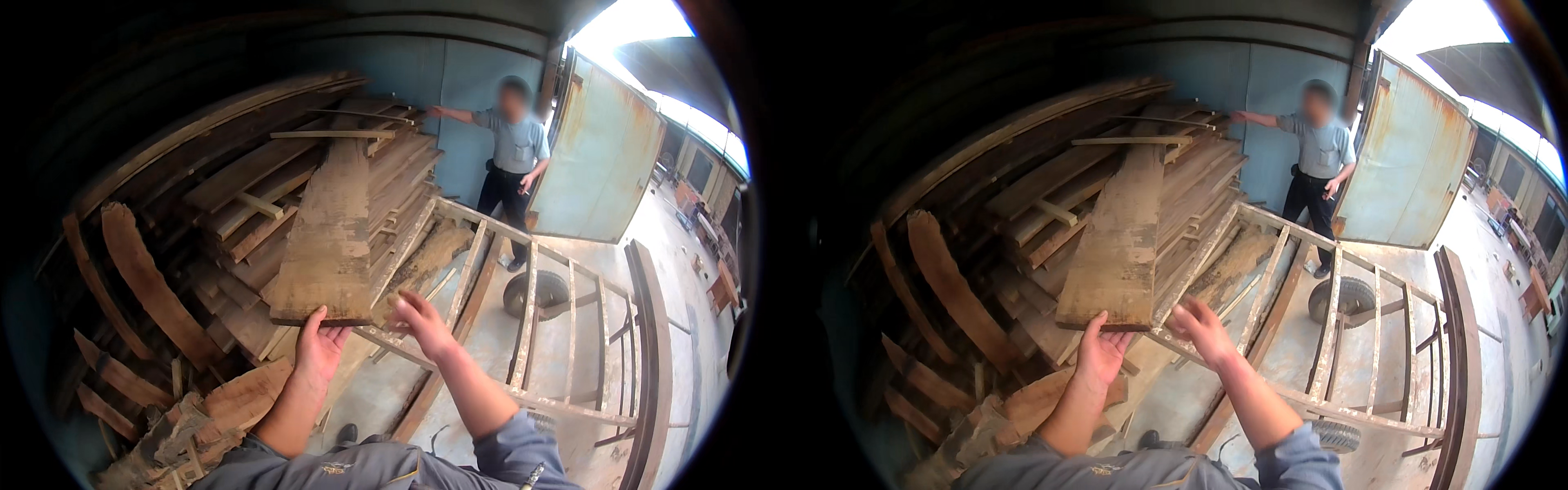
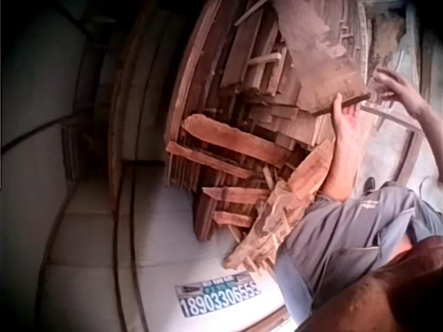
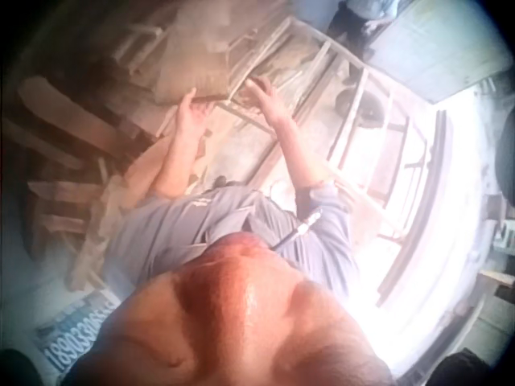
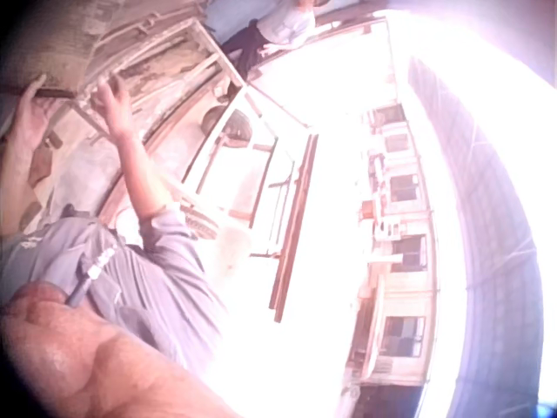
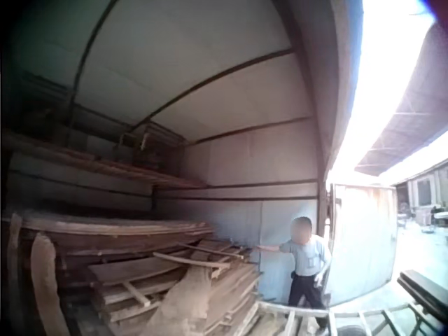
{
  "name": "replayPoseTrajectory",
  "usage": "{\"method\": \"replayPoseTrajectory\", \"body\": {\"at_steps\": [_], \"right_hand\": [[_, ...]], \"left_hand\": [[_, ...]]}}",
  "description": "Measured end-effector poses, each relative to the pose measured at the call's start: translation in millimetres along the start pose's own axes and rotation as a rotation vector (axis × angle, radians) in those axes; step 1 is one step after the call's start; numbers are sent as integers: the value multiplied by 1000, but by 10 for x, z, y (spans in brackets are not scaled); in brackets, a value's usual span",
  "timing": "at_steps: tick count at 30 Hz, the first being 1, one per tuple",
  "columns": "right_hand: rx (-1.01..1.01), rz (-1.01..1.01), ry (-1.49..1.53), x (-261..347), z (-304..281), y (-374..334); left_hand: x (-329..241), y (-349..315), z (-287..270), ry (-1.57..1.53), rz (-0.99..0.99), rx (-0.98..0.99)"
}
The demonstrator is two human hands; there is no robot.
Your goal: The person repeatedly picks up long wooden planks from a large stack and places them onto a metal cart. A second person assists by taking the other end of the planks and helping to position them on the cart.
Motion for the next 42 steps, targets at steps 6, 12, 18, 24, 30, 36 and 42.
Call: {"method": "replayPoseTrajectory", "body": {"at_steps": [6, 12, 18, 24, 30, 36, 42], "right_hand": [[-64, 242, 198, -59, 758, 716], [-183, 191, 189, -60, 814, 798], [-178, 172, 217, 11, 1296, 434], [-137, 224, 292, -1100, 1936, -565], [-60, 182, 409, -1368, 2085, -646], [-59, 173, 450, -1450, 1995, -619], [-71, 144, 476, -1459, 2017, -667]], "left_hand": [[-149, 28, -320, 165, -182, 310], [-1151, 392, -568, 102, -232, 448], [-1496, 265, -535, 467, -227, 51], [-1903, -759, -1234, 702, -162, 50], [-1863, -902, -1550, 825, -118, -69], [-1830, -887, -1518, 883, -105, -52], [-1826, -944, -1475, 835, -121, -36]]}}
Point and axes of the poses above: each hand's wrist, its own y-axis towards the middle knuckle, its own z-axis out of the palm, x = y × z, the point moved 3 cm from there along y, towards the middle knuckle, and after that the axes turned 13 degrees about y, right-handed, at the moved point
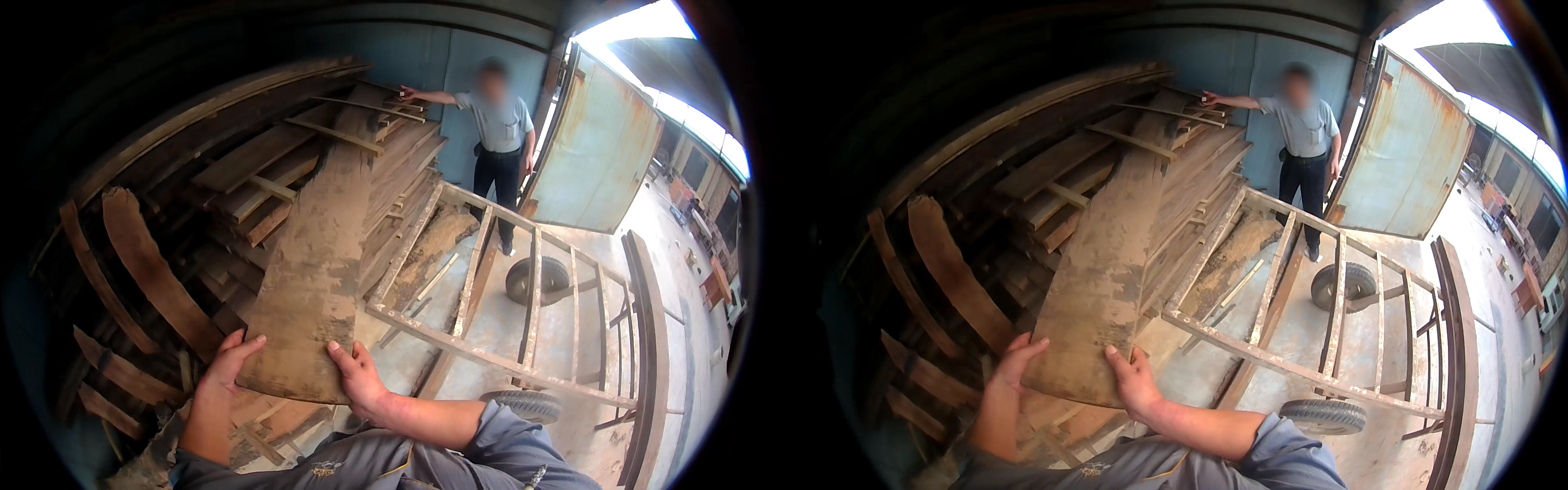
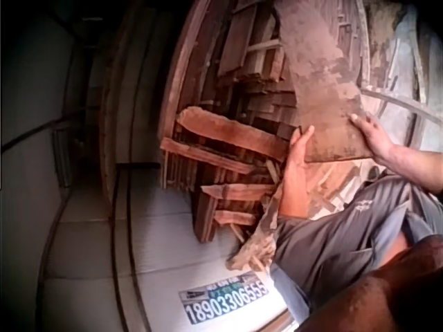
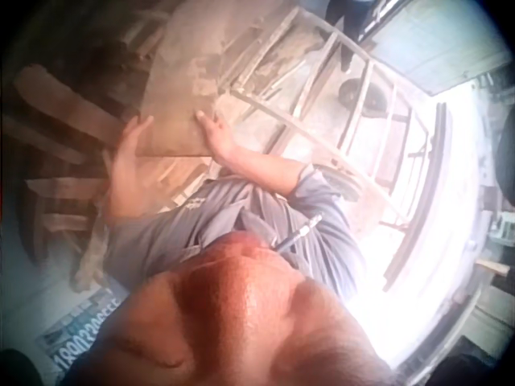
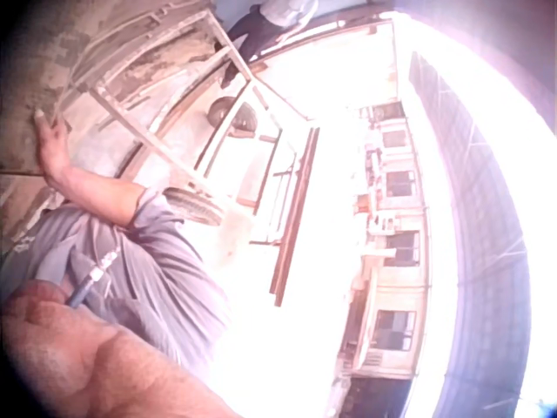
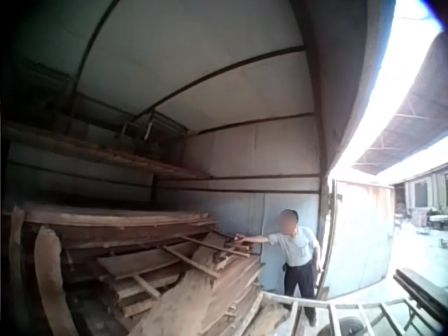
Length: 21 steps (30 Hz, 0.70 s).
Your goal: The person repeatedly picks up long wooden planks from a large stack and places them onto a metal cart. A second person assists by taking the other end of the planks and helping to position them on the cart.
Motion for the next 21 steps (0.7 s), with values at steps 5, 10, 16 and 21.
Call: {"method": "replayPoseTrajectory", "body": {"at_steps": [5, 10, 16, 21], "right_hand": [[27, 9, 19, -30, -54, 7], [35, 15, 27, 18, 4, -20], [8, 15, 35, 48, 23, -37], [3, 44, 12, 56, 63, -31]], "left_hand": [[25, 11, 9, -42, 4, 16], [4, 6, 22, -38, 17, 25], [47, 77, 7, -24, 26, 40], [-55, -34, 34, -13, -4, -38]]}}
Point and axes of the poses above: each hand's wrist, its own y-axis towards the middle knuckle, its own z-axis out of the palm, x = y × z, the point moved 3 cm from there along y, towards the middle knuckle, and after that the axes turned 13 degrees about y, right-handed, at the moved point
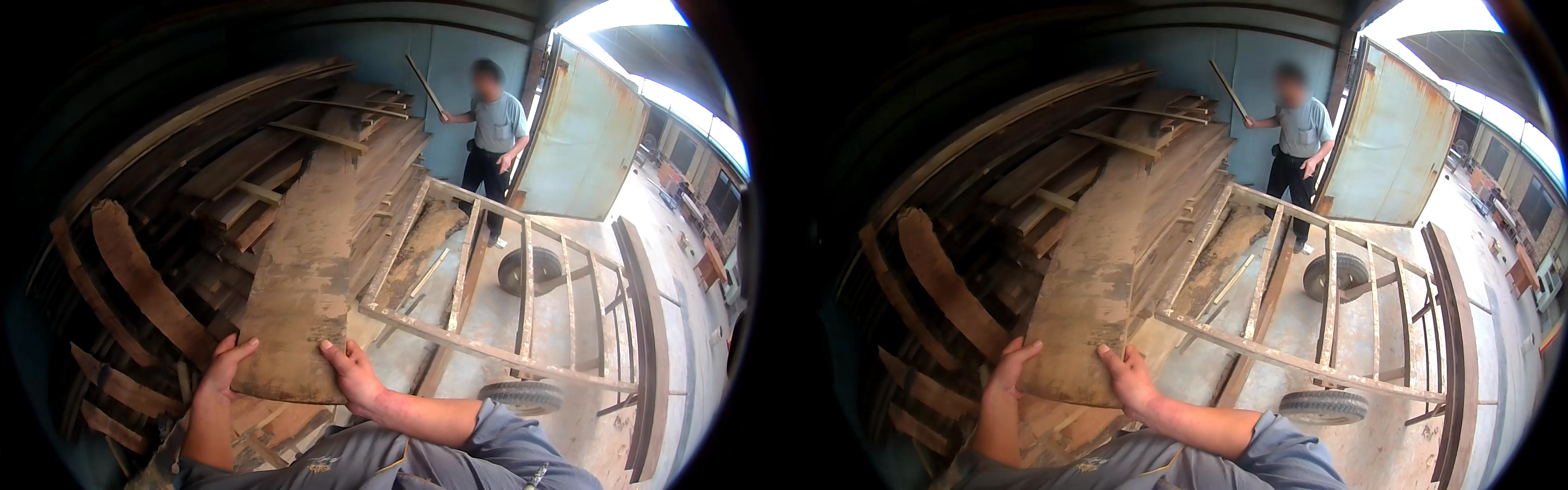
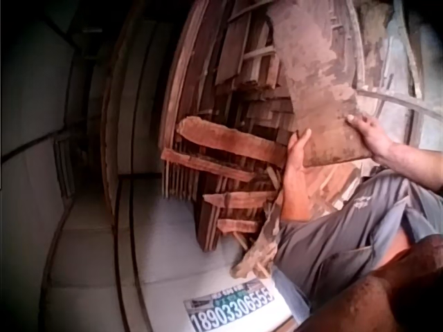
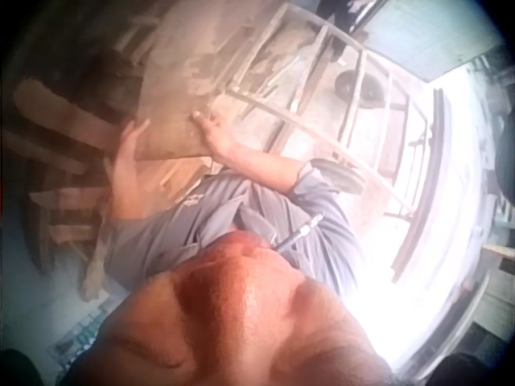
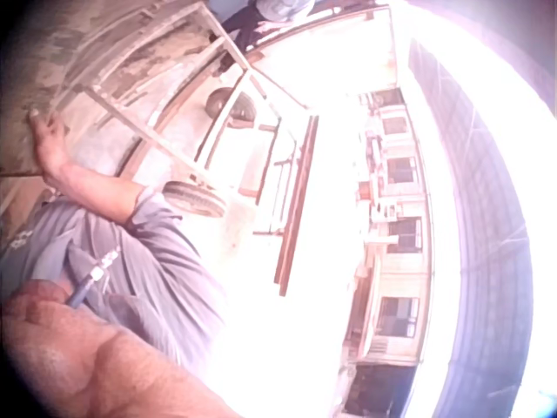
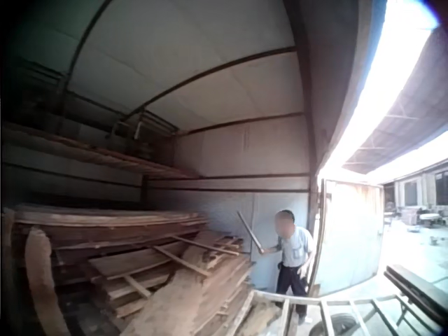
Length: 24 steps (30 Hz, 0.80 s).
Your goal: The person repeatedly picks up long wooden planks from a large stack and places them onto a metal cart. A second person assists by taking the other end of the planks and helping to position them on the cart.
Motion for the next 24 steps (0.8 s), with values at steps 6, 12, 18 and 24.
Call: {"method": "replayPoseTrajectory", "body": {"at_steps": [6, 12, 18, 24], "right_hand": [[17, 40, -16, 46, 3, 10], [-4, 108, -25, 97, -25, 11], [-5, 28, -45, 249, 63, -59], [83, 17, 9, 454, -20, -161]], "left_hand": [[81, 81, -43, -12, 6, 68], [403, 199, -100, -374, -12, 192], [592, 359, 227, -822, 272, 253], [416, 277, 387, -857, 330, 233]]}}
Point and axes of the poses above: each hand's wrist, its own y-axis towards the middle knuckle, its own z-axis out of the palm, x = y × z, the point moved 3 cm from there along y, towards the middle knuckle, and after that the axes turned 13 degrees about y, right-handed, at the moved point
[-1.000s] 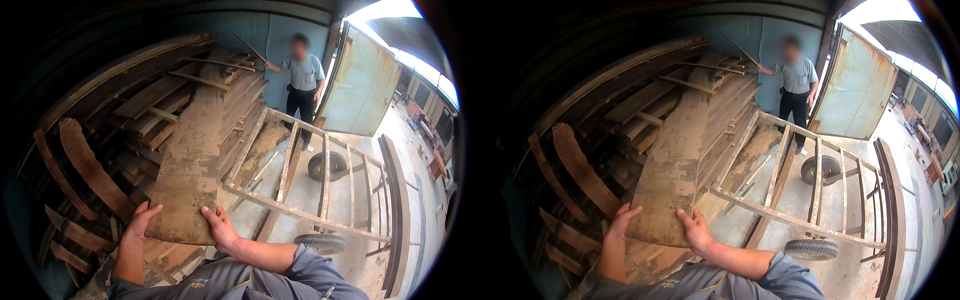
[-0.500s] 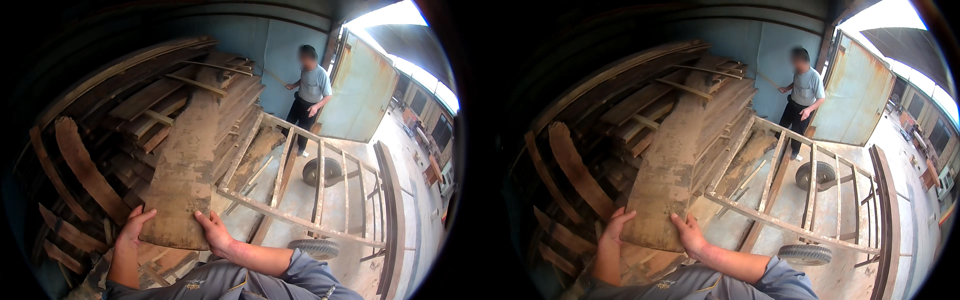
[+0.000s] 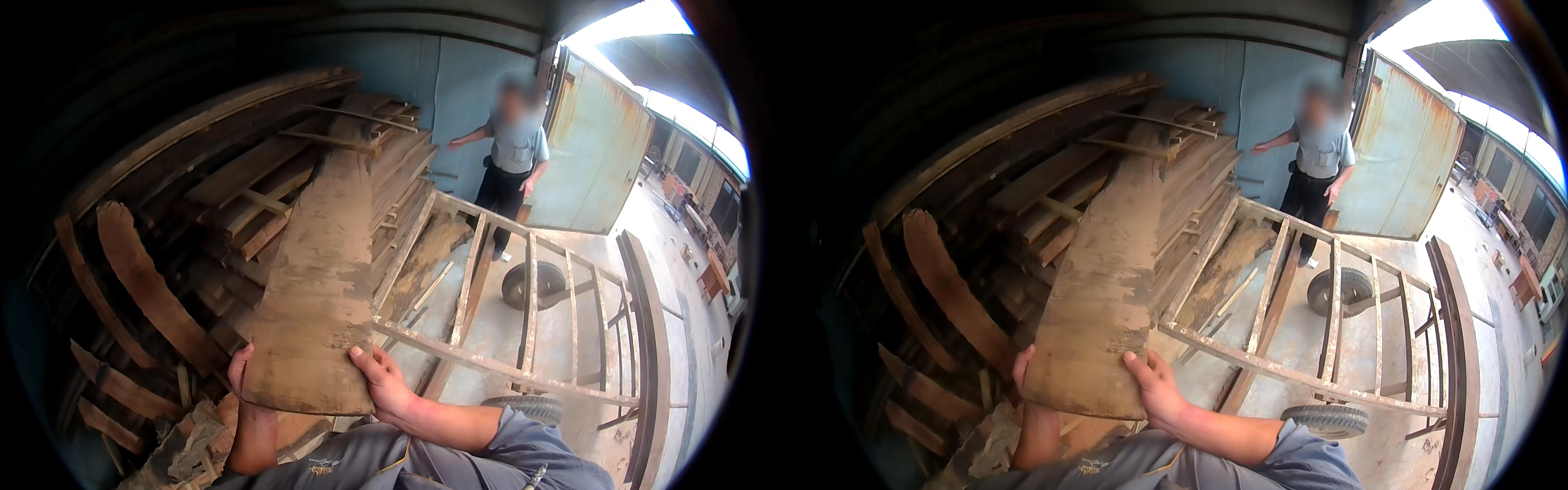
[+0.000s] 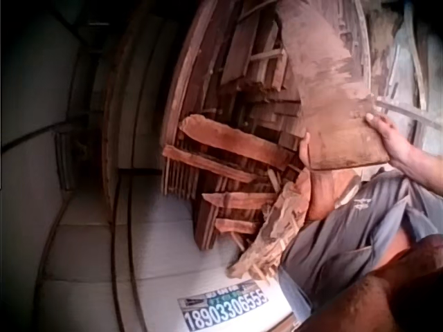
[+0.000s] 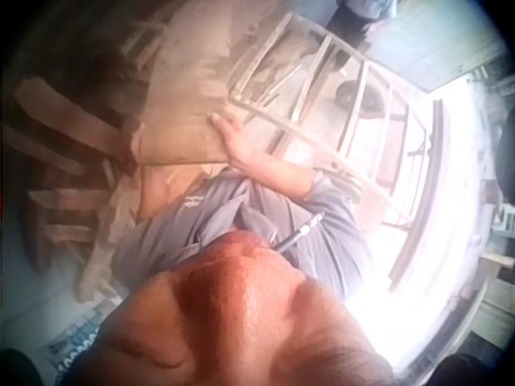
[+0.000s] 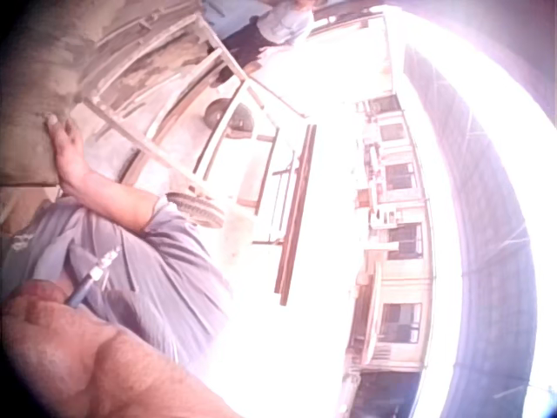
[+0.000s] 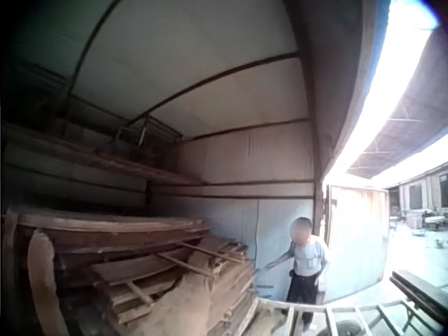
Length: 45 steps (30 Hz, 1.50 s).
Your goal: The person repeatedly picks up long wooden planks from a large stack and places them onto a metal cart. A second person assists by taking the other end of the planks and helping to position them on the cart.
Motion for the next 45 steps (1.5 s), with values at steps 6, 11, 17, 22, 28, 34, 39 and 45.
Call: {"method": "replayPoseTrajectory", "body": {"at_steps": [6, 11, 17, 22, 28, 34, 39, 45], "right_hand": [[-68, 84, 223, 114, -98, -190], [15, 79, 295, 306, -15, -254], [15, 62, 312, 317, -63, -249], [10, 53, 302, 327, -65, -264], [-14, 59, 285, 309, -92, -273], [-9, 43, 244, 303, -115, -250], [-21, 21, 210, 283, -213, -241], [7, 93, 268, 196, -304, -236]], "left_hand": [[-359, 107, 1257, 333, 14, 156], [-434, 70, 1520, 360, -60, 156], [-385, 75, 1520, 334, -61, 134], [-356, 53, 1482, 324, -47, 107], [-295, 44, 1401, 308, -65, 77], [-260, 36, 1241, 316, -77, 76], [-124, 2, 1018, 222, -111, 51], [-148, 34, 1220, 298, -32, 90]]}}
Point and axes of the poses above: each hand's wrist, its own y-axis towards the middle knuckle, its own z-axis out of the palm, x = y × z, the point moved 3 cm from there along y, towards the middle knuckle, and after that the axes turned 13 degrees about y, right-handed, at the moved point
